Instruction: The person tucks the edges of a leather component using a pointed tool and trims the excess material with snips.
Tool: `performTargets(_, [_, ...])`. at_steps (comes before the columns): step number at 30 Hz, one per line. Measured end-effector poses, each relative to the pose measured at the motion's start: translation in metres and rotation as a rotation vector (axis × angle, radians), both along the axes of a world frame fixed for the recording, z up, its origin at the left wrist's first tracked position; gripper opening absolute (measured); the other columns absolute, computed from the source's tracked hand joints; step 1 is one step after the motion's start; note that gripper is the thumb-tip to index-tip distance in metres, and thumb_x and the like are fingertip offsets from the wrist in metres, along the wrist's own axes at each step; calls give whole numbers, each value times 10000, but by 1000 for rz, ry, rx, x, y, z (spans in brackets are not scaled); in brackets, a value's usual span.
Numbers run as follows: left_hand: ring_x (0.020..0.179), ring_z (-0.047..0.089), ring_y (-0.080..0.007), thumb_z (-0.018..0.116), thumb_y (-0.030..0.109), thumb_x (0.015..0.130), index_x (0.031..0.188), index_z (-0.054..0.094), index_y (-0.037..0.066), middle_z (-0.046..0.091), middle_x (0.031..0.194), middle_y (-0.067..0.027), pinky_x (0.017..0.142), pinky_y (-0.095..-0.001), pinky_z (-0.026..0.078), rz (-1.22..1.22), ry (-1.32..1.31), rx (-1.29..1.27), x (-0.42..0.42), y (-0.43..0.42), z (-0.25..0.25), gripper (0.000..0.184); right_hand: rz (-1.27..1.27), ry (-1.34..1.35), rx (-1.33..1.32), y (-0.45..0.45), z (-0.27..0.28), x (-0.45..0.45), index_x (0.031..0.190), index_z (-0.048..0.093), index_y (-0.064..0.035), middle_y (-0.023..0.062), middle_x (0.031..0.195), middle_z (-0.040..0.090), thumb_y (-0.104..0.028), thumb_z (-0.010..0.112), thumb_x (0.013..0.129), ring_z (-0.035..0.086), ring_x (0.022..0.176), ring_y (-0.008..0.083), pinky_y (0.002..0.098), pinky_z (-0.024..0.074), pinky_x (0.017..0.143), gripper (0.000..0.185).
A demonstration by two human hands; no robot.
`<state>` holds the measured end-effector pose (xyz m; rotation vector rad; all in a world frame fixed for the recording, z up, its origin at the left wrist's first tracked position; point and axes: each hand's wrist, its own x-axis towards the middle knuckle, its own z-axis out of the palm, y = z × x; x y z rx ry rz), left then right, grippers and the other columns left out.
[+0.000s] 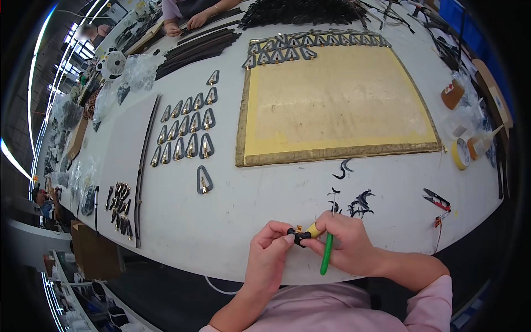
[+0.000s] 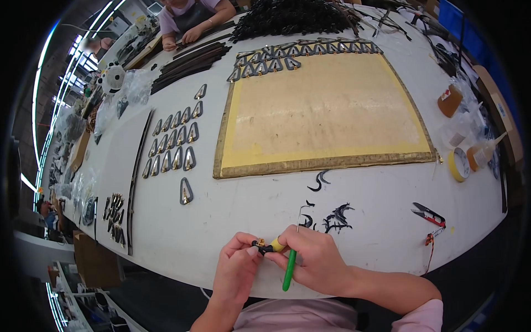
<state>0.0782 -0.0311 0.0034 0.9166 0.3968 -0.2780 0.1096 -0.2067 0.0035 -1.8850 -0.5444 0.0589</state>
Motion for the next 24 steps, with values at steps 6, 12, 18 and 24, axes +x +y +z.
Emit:
performTargets(6, [884,571,-148,548,10,810,917,564,20,611,906,-73,867,-294,431,25,16,50,0,-3,3,108,3,-78,-29,1,-2,1,806,525,-47,70,711,571,-129,761,775,556,579,214,323,410,483,251])
performTargets(12, [871,566,-142,545,4,801,911,568,18,613,899,-73,851,-291,431,51,30,50,-2,-3,2,113,9,-84,-36,3,-3,0,817,539,-40,72,734,592,-122,763,774,569,588,197,305,423,490,242])
performTargets(18, [892,584,-107,611,68,880,1016,604,-4,643,956,-61,847,-263,452,3,36,-14,2,0,1,154,-1,425,178,2,8,4,866,564,-23,15,790,616,-87,708,844,541,669,56,228,433,576,160])
performTargets(24, [900,606,-92,640,96,901,1098,622,-19,668,990,-72,854,-239,469,22,-12,-9,-3,1,-8,229,-25,549,264,4,6,3,877,571,-3,11,796,635,-88,685,870,542,712,33,206,453,637,143])
